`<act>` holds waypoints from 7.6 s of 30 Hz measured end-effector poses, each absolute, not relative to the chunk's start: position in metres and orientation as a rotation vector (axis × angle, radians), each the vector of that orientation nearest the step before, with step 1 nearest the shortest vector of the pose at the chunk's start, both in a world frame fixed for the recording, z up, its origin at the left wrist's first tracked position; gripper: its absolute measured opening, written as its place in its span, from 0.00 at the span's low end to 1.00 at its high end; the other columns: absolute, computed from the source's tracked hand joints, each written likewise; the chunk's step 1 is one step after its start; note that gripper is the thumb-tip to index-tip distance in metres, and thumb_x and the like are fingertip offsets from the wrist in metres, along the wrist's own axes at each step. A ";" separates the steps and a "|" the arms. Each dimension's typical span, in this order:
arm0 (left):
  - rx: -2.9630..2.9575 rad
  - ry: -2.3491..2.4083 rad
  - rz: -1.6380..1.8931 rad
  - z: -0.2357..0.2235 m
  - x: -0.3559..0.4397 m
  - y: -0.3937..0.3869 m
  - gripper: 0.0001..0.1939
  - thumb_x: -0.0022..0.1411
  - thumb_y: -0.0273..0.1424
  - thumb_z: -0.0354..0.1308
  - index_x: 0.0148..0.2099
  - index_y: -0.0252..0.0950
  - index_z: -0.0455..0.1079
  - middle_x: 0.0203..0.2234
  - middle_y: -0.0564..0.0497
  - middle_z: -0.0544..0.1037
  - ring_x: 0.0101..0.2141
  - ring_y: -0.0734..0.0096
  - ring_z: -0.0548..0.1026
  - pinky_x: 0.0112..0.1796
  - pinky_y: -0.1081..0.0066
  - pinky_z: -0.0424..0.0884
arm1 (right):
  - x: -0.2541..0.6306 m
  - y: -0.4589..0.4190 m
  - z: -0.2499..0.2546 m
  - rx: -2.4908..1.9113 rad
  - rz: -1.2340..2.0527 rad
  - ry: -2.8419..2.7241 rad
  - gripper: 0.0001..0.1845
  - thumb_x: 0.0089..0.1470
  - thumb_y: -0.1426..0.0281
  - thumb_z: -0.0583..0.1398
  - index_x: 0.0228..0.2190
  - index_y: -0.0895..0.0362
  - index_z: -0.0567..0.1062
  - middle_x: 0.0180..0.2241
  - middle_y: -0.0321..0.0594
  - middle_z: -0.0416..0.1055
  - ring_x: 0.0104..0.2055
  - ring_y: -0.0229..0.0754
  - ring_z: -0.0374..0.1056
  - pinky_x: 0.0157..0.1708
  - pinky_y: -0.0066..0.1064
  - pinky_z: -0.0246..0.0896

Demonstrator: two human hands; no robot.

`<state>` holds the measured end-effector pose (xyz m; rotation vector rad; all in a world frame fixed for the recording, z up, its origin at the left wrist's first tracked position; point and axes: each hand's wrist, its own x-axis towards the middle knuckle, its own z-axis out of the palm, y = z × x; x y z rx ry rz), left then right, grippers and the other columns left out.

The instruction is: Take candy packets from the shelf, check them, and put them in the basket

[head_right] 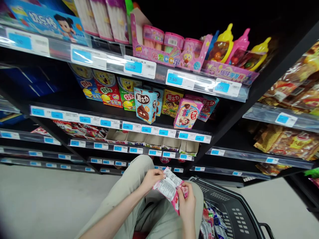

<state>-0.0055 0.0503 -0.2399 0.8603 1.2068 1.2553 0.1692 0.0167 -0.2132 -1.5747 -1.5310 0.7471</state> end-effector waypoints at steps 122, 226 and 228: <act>1.358 1.623 1.038 -0.242 -0.018 0.056 0.26 0.58 0.47 0.37 0.17 0.35 0.53 0.13 0.54 0.61 0.19 0.75 0.59 0.21 0.75 0.50 | 0.172 0.016 -0.238 -1.134 1.344 -0.875 0.21 0.42 0.65 0.62 0.41 0.54 0.67 0.28 0.38 0.71 0.26 0.40 0.66 0.25 0.29 0.61; 2.287 1.054 0.760 -0.184 0.029 -0.001 0.33 0.51 0.38 0.57 0.58 0.44 0.51 0.61 0.47 0.35 0.57 0.47 0.46 0.53 0.51 0.45 | 0.190 0.027 -0.246 -1.100 1.094 -0.425 0.15 0.34 0.68 0.64 0.29 0.55 0.70 0.27 0.33 0.72 0.26 0.37 0.68 0.26 0.28 0.62; 2.422 1.090 0.728 -0.186 0.036 -0.005 0.36 0.50 0.39 0.57 0.59 0.43 0.48 0.61 0.44 0.35 0.57 0.48 0.45 0.54 0.52 0.44 | 0.191 0.027 -0.246 -1.093 1.097 -0.399 0.16 0.33 0.68 0.65 0.30 0.55 0.70 0.27 0.32 0.72 0.26 0.36 0.68 0.26 0.27 0.62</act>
